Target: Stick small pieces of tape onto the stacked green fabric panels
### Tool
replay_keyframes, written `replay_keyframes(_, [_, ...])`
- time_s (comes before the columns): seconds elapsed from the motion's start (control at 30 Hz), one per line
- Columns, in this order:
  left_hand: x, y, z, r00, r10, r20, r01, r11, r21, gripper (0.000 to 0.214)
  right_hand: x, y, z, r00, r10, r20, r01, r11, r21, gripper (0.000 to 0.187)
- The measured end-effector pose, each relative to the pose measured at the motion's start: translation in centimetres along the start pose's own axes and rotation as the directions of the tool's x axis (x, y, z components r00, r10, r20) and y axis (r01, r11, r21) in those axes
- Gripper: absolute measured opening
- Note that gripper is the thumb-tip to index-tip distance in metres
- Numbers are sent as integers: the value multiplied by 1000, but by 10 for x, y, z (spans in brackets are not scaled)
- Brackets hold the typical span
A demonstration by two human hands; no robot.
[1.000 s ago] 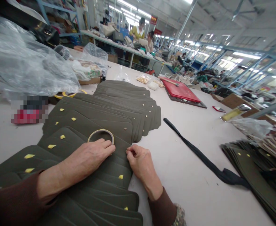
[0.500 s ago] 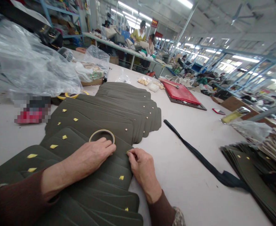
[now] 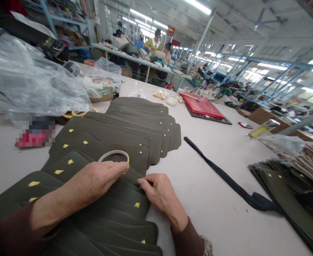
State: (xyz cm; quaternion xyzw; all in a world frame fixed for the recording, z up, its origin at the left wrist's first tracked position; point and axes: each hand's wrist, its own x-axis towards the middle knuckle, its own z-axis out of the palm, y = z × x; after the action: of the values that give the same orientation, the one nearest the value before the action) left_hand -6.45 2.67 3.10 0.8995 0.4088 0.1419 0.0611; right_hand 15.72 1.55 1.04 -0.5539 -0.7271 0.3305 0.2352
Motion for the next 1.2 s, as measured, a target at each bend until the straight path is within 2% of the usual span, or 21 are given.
replay_keyframes(0.1, [-1,-1,5,996,19,-84,-23,998,-54,34,0,-4,4,979,-88,-182,111,986,121,15])
replay_keyframes(0.17, [-2,0,8,994,31,-109,-37,998,-54,40,0,-9,9,949,-182,-257,225,963,146,18])
replay_keyframes(0.27, [-3,4,11,995,44,-88,-49,997,-57,38,0,-16,14,896,-333,-294,373,923,91,17])
replay_keyframes(0.37, [-2,10,11,998,35,-47,-39,996,-78,32,1,-21,17,849,-444,-286,463,886,0,15])
replay_keyframes(0.53, [1,20,4,1000,1,12,0,992,-127,10,2,-21,18,752,-563,-343,522,826,-213,17])
replay_keyframes(0.6, [2,21,2,1000,-16,22,18,993,-118,5,1,-19,20,744,-569,-351,511,822,-251,16])
replay_keyframes(0.67, [3,21,1,999,-40,20,42,992,-115,5,-1,-18,21,760,-542,-359,485,840,-243,15])
replay_keyframes(0.73, [3,21,2,998,-68,7,69,989,-127,6,-2,-19,23,800,-468,-375,429,884,-188,13])
replay_keyframes(0.83, [3,23,4,996,-90,-20,85,982,-168,8,-1,-22,24,914,-203,-351,236,970,54,14])
replay_keyframes(0.9, [3,26,5,997,-70,-45,60,980,-188,8,3,-20,22,960,12,-280,66,961,267,18])
replay_keyframes(0.97, [4,26,6,996,-37,-79,23,986,-167,9,8,-14,20,959,163,-230,-55,908,416,24])
replay_keyframes(1.03, [6,22,6,995,-24,-97,16,997,-79,10,13,-5,18,941,238,-240,-98,873,479,29])
replay_keyframes(1.1, [10,14,6,995,-53,-90,58,997,56,10,16,2,18,933,250,-259,-93,863,496,31])
replay_keyframes(1.2, [15,1,4,994,-95,-50,103,975,196,11,18,7,22,950,206,-236,-58,856,513,32])
